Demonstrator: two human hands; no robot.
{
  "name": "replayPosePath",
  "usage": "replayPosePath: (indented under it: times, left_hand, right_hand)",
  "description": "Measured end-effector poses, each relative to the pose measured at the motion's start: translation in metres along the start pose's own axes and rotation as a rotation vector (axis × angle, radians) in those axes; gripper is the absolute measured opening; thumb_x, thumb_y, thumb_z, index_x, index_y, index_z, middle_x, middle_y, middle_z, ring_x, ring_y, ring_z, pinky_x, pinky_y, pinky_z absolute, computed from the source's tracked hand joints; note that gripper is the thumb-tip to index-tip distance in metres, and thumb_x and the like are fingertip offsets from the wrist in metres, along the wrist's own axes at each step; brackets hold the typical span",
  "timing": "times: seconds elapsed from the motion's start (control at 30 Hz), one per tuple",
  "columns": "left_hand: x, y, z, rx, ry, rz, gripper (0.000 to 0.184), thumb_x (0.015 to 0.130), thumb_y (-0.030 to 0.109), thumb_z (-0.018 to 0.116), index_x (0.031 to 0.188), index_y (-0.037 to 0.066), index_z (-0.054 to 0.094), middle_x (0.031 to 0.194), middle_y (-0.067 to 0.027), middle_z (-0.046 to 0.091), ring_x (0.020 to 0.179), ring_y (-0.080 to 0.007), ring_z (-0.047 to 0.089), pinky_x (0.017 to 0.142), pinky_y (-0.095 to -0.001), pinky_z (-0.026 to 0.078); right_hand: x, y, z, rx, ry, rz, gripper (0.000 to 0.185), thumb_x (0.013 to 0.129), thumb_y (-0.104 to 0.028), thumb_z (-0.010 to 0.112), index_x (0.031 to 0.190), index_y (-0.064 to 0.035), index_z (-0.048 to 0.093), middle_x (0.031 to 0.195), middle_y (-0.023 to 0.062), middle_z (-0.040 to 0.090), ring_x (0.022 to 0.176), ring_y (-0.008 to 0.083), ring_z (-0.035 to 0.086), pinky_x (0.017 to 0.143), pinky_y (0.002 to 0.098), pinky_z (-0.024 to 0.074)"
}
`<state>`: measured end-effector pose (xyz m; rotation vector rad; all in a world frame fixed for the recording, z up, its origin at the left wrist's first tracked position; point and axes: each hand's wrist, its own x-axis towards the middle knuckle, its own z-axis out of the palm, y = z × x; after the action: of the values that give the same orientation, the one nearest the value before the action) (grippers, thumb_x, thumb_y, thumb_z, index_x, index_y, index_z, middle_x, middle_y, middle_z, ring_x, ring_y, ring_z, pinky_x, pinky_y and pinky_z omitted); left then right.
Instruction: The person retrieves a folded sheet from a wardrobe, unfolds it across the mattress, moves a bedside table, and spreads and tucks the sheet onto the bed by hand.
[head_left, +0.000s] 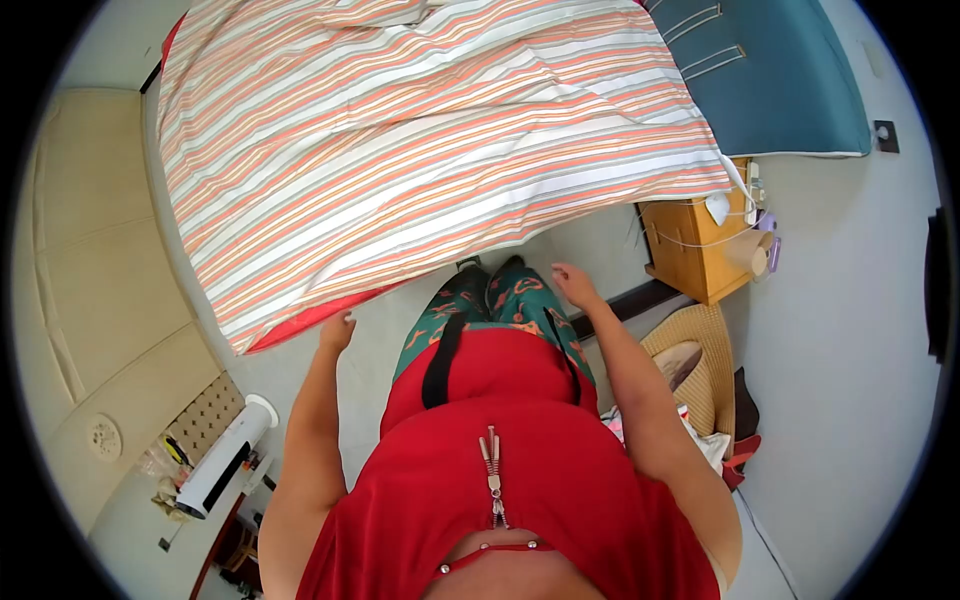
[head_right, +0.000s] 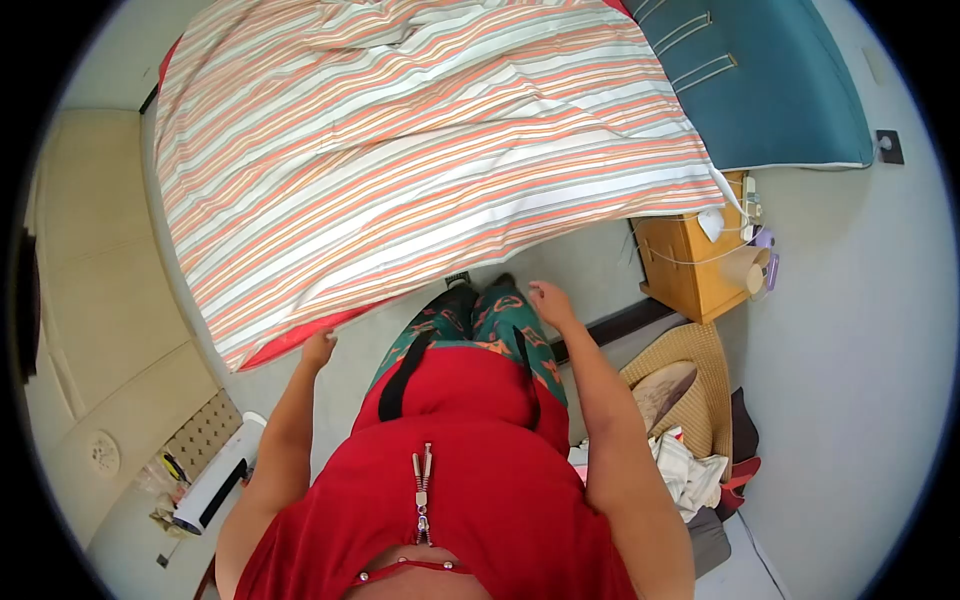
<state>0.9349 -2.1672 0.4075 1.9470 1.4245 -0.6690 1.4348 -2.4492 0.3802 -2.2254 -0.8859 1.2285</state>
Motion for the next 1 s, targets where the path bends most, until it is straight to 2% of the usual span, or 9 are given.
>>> replayPosePath:
  times: [0.17, 0.4, 0.5, 0.6, 0.83, 0.97, 1.0]
  left_hand:
    - [-0.067, -0.019, 0.059, -0.131, -0.022, -0.073, 0.037, 0.084, 0.030, 0.057, 0.115, 0.010, 0.058, 0.095, -0.0155, 0.066, 0.093, -0.0318, 0.061, 0.081, -0.0402, 0.048]
    - [-0.134, 0.003, 0.137, -0.442, -0.137, 0.034, 0.039, 0.084, 0.032, 0.057, 0.117, 0.011, 0.057, 0.095, -0.0163, 0.066, 0.090, -0.0312, 0.062, 0.080, -0.0384, 0.049]
    - [-0.150, 0.002, 0.133, -0.408, -0.160, 0.034, 0.039, 0.084, 0.032, 0.056, 0.117, 0.011, 0.057, 0.095, -0.0169, 0.066, 0.090, -0.0314, 0.062, 0.081, -0.0380, 0.048]
    - [-0.151, -0.011, 0.112, -0.334, -0.084, 0.019, 0.039, 0.084, 0.032, 0.056, 0.117, 0.011, 0.058, 0.096, -0.0174, 0.065, 0.091, -0.0319, 0.062, 0.081, -0.0390, 0.048]
    - [-0.124, -0.099, 0.065, -0.298, 0.073, -0.045, 0.038, 0.083, 0.031, 0.056, 0.115, 0.010, 0.058, 0.096, -0.0168, 0.066, 0.094, -0.0315, 0.061, 0.084, -0.0396, 0.047]
    - [-0.097, -0.181, 0.031, -0.171, 0.119, -0.077, 0.039, 0.084, 0.029, 0.057, 0.117, 0.008, 0.057, 0.107, -0.0171, 0.063, 0.100, -0.0323, 0.059, 0.088, -0.0397, 0.045]
    - [-0.090, -0.200, 0.020, -0.198, 0.101, -0.124, 0.038, 0.082, 0.027, 0.058, 0.116, 0.009, 0.058, 0.115, -0.0162, 0.058, 0.106, -0.0318, 0.055, 0.090, -0.0403, 0.044]
  right_hand:
    - [0.012, -0.011, -0.015, -0.210, -0.005, -0.081, 0.031, 0.084, -0.028, 0.056, 0.110, -0.0108, 0.061, 0.090, 0.0138, 0.065, 0.083, 0.0306, 0.061, 0.075, 0.0392, 0.0479]
    - [0.004, 0.000, 0.000, -0.233, -0.065, -0.079, 0.031, 0.084, -0.029, 0.057, 0.109, -0.0119, 0.061, 0.088, 0.0137, 0.065, 0.085, 0.0308, 0.061, 0.076, 0.0402, 0.0480]
    - [-0.010, 0.015, 0.019, -0.212, -0.097, -0.033, 0.031, 0.084, -0.029, 0.057, 0.109, -0.0116, 0.061, 0.090, 0.0141, 0.065, 0.086, 0.0309, 0.061, 0.077, 0.0403, 0.0478]
    - [-0.027, 0.022, 0.041, -0.346, -0.125, -0.070, 0.031, 0.084, -0.025, 0.057, 0.109, -0.0083, 0.061, 0.081, 0.0122, 0.065, 0.072, 0.0241, 0.062, 0.069, 0.0351, 0.0487]
    - [-0.049, -0.011, 0.100, -0.393, -0.143, -0.030, 0.033, 0.083, -0.028, 0.056, 0.109, -0.0089, 0.062, 0.089, 0.0151, 0.066, 0.085, 0.0300, 0.062, 0.079, 0.0378, 0.0481]
    - [-0.041, -0.066, 0.149, -0.386, -0.118, 0.045, 0.033, 0.082, -0.027, 0.058, 0.110, -0.0094, 0.061, 0.094, 0.0156, 0.065, 0.091, 0.0321, 0.060, 0.083, 0.0392, 0.0470]
    - [-0.037, -0.080, 0.166, -0.363, -0.104, 0.063, 0.034, 0.081, -0.027, 0.059, 0.111, -0.0095, 0.061, 0.095, 0.0155, 0.065, 0.093, 0.0324, 0.059, 0.084, 0.0387, 0.0467]
